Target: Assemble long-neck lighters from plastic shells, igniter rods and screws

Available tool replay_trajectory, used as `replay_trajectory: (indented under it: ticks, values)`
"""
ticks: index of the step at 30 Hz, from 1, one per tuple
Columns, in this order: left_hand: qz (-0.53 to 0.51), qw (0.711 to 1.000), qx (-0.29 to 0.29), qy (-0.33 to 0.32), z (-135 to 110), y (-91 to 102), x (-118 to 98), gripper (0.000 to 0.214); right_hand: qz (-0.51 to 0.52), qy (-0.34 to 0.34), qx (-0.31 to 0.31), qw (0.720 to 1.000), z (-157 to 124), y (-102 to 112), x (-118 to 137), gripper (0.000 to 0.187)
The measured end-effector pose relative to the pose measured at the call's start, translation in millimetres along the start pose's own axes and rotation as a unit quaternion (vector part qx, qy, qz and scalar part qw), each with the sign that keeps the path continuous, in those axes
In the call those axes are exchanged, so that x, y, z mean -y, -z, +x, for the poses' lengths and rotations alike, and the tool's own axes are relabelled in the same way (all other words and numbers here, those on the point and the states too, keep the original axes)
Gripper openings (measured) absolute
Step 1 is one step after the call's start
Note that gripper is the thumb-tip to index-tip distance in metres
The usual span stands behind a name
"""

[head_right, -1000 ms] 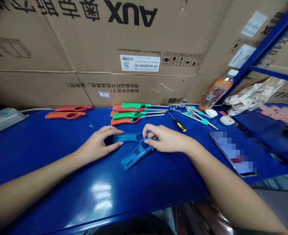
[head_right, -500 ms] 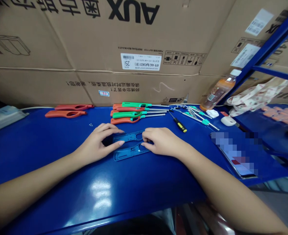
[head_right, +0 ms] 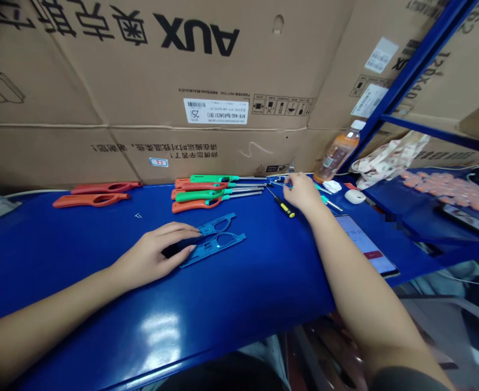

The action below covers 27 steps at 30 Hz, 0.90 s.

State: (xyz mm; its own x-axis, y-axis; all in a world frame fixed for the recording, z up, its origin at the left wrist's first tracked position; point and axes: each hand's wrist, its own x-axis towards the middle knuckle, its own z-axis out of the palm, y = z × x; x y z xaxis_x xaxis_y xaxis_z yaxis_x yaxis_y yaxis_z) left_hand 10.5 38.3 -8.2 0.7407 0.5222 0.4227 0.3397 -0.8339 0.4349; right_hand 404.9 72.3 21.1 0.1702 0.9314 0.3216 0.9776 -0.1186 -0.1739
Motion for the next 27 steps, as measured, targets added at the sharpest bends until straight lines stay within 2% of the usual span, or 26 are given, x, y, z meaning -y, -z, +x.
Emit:
replay_trajectory:
  ticks: [2,5,9,13,15,19,27]
  values:
    - [0.002,1.0,0.006,0.003,1.2,0.7,-0.8,0.026,-0.027,-0.052,0.017,0.998,5.5,-4.1,-21.4,0.012]
    - [0.015,1.0,0.008,0.008,2.4,1.5,-1.7,0.026,-0.049,-0.087,0.044,0.994,6.5,-12.8,-36.0,0.032]
    - [0.043,0.999,-0.005,0.02,1.8,2.6,-2.6,0.026,-0.056,-0.105,0.05,0.992,5.8,-20.0,-36.1,0.036]
    - [0.053,0.998,-0.025,0.016,0.9,3.9,-5.9,0.027,-0.032,-0.111,0.039,0.992,6.0,-16.9,-32.6,0.037]
    - [0.054,0.998,-0.014,0.01,1.3,4.1,-7.8,0.028,-0.008,-0.107,0.025,0.994,5.6,-13.3,-30.2,0.034]
    - [0.077,0.997,0.029,-0.004,1.7,3.1,-8.3,0.037,0.057,-0.092,-0.017,0.994,3.9,-7.1,-23.2,0.015]
    - [0.108,0.992,0.059,-0.019,0.7,7.5,-8.1,0.034,0.178,-0.043,-0.107,0.977,-0.9,9.1,0.8,0.006]
